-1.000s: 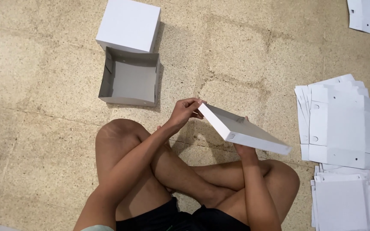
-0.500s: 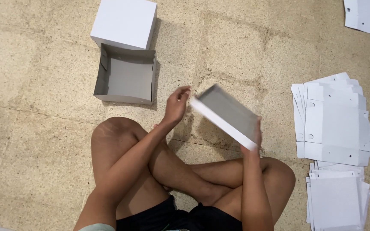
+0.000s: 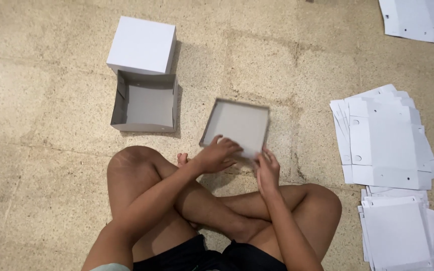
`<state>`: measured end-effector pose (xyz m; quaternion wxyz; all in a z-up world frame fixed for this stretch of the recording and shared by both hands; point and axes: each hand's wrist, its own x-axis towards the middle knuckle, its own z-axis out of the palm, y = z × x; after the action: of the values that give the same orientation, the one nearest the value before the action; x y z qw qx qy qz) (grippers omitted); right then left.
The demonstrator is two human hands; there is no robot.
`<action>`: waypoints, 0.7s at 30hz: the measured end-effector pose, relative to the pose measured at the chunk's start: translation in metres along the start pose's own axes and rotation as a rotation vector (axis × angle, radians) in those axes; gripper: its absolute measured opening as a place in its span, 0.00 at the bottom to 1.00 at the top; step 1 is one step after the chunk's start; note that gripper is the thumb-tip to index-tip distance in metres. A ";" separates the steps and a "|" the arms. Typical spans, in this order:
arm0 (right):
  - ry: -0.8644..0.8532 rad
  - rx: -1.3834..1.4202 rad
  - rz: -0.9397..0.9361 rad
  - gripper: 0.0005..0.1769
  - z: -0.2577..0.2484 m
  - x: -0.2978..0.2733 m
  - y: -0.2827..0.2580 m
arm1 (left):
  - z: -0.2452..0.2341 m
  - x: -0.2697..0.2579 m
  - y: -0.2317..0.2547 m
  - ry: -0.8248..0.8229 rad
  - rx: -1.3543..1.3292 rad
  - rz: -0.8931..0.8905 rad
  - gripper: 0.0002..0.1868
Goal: Assembling a cardboard box by folding flaps and tucking tabs into place.
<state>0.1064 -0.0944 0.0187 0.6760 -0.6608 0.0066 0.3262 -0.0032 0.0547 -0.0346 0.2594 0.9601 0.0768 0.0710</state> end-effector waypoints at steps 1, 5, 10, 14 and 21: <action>0.009 0.108 0.067 0.36 -0.001 -0.013 -0.004 | 0.015 -0.002 -0.004 -0.064 0.130 0.072 0.16; -0.014 0.121 0.114 0.28 -0.035 -0.014 0.046 | 0.015 -0.001 -0.002 -0.157 -0.051 0.039 0.07; -0.128 0.042 0.142 0.32 -0.043 0.007 0.080 | 0.030 0.001 -0.020 -0.210 0.020 -0.022 0.09; -0.220 0.026 0.097 0.30 -0.026 0.021 0.054 | -0.007 -0.003 0.029 -0.225 0.028 -0.099 0.21; -0.299 0.076 0.114 0.20 -0.020 0.017 0.072 | 0.026 -0.018 0.058 0.016 -0.198 -0.181 0.15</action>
<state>0.0957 -0.1107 -0.0558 0.6742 -0.5776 -0.0442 0.4582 -0.0103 -0.0108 -0.0288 0.3575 0.9184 0.1577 0.0624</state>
